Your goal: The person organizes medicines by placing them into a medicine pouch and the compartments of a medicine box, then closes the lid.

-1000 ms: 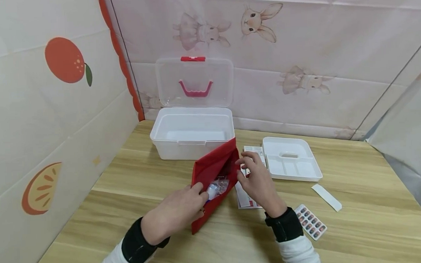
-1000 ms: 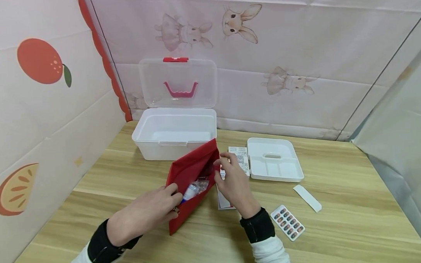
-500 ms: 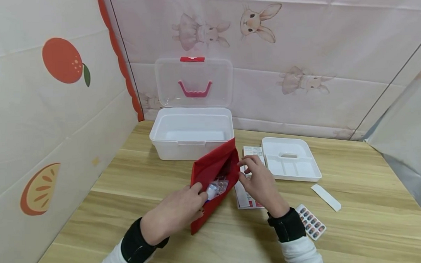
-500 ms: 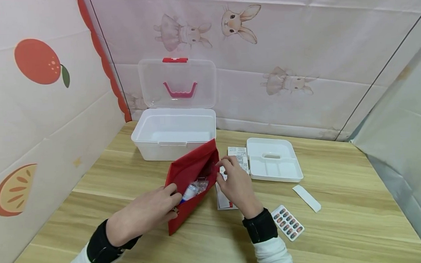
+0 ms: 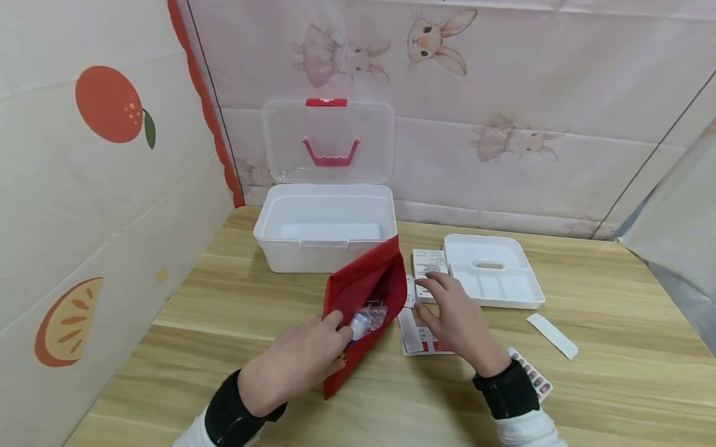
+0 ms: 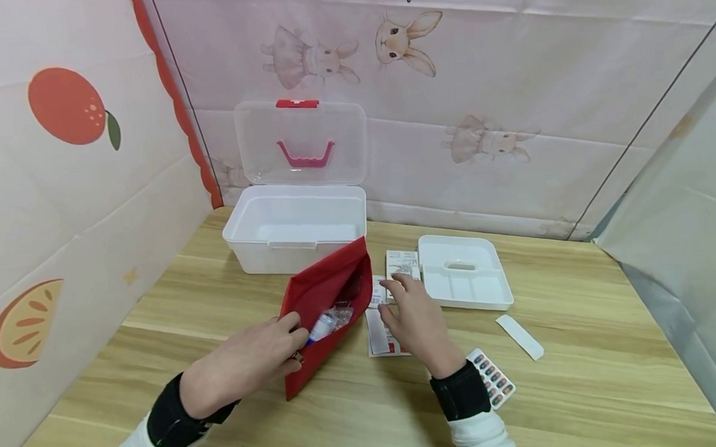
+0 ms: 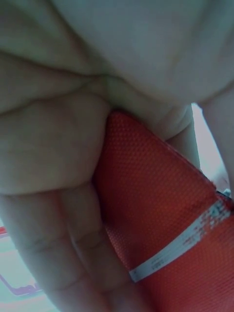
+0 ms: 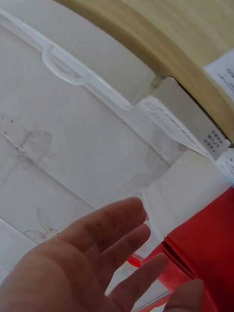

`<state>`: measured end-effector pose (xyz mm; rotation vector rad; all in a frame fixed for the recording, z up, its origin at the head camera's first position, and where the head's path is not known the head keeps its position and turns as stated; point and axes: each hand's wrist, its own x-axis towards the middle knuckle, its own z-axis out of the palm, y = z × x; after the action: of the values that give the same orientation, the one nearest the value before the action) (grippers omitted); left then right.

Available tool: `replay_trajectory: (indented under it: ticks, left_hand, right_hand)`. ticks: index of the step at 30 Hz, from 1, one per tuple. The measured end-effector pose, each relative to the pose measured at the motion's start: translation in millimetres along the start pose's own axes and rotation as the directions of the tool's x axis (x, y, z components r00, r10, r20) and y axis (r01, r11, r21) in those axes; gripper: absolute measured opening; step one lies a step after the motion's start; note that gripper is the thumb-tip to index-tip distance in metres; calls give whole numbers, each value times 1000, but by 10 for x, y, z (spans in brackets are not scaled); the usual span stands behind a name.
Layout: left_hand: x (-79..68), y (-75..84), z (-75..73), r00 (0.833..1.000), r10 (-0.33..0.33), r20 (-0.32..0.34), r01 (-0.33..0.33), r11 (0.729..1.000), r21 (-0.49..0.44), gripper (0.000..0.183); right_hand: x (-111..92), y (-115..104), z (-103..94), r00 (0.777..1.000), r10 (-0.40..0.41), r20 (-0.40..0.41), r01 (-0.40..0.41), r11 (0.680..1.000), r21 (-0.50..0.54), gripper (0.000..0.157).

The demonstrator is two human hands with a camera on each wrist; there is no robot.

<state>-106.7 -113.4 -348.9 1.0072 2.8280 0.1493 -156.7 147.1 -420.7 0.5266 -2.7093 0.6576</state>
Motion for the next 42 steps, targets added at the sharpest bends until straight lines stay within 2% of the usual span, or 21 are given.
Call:
replay_trajectory:
  ticks: [5,14,21,26,33,42]
  left_hand:
    - [13,4,19,1000,2,4,-2,1000,-6,34]
    - [4,-7,10,1000,-16,2,16,1000,-4,33]
    - [-22,-12,19,999,10,-34,-9,1000,17,36]
    - [5,4,40,999,23,-42,-23,1000,8,36]
    - [15,7,35,999,15,-31,-15,1000,-4,36]
    - [10,7,17,1000,0,-17,-1,1000,-23,38]
  right_hand:
    - [-62,75,-37,997,-1,72,3,1000,-21,54]
    - [-191,235,-105,985,25,169,-18,999,-43,60]
    - [-315,467,-208,987,41,155,-33,998,-59,55]
    - [-390,670,-392,984,91,156,-76,993,-95,56]
    - [-446,858,-600,974,147,170,-137,988,-68,59]
    - [-558,990,-671,957,164,240,-149,986,-81,58]
